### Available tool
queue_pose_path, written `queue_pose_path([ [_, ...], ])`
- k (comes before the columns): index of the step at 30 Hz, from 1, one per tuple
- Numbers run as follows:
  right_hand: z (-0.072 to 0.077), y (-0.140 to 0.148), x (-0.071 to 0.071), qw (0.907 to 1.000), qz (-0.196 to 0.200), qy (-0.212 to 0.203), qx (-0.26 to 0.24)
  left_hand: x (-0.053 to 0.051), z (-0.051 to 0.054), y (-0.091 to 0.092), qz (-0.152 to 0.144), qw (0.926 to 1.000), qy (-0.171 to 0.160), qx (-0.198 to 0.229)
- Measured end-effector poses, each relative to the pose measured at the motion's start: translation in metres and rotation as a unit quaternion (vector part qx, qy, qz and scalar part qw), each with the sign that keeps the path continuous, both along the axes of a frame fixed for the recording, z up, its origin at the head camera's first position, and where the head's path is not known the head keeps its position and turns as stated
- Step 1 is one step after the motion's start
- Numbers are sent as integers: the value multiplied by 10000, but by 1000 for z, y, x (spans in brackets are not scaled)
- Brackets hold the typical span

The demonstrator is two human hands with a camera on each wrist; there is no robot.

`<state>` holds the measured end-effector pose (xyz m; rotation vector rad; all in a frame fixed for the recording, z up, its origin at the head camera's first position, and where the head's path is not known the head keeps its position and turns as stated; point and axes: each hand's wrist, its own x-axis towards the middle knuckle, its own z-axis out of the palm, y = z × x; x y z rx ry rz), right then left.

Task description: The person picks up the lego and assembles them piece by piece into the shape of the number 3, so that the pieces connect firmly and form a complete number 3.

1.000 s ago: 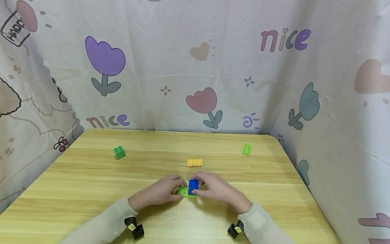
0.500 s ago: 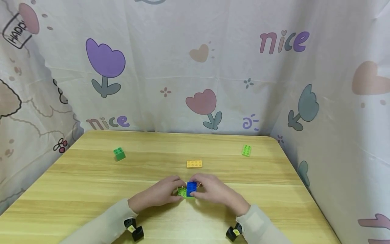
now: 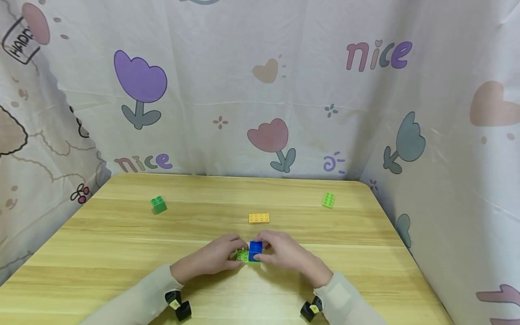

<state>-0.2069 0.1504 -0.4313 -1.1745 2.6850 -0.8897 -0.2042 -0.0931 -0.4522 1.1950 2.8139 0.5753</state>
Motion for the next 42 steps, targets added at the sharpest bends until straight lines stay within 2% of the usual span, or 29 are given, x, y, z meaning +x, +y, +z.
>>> queue_pose_path([
  [8, -1, -2, 0, 9998, 69, 199, -47, 1, 0, 1, 24, 10000, -38, -3],
  [19, -2, -3, 1, 9997, -32, 158, -178, -2, 0, 1, 11, 10000, 12, -43],
  [28, 0, -7, 3, 9996, -179, -52, -198, -1, 1, 1, 93, 9999, -122, 8],
  [37, -2, -7, 4, 9994, -302, -80, -146, 0, -1, -1, 31, 10000, -92, 23],
  [42, -2, -6, 4, 9991, -270, -273, -186, -2, -2, -1, 28, 9999, -98, 41],
])
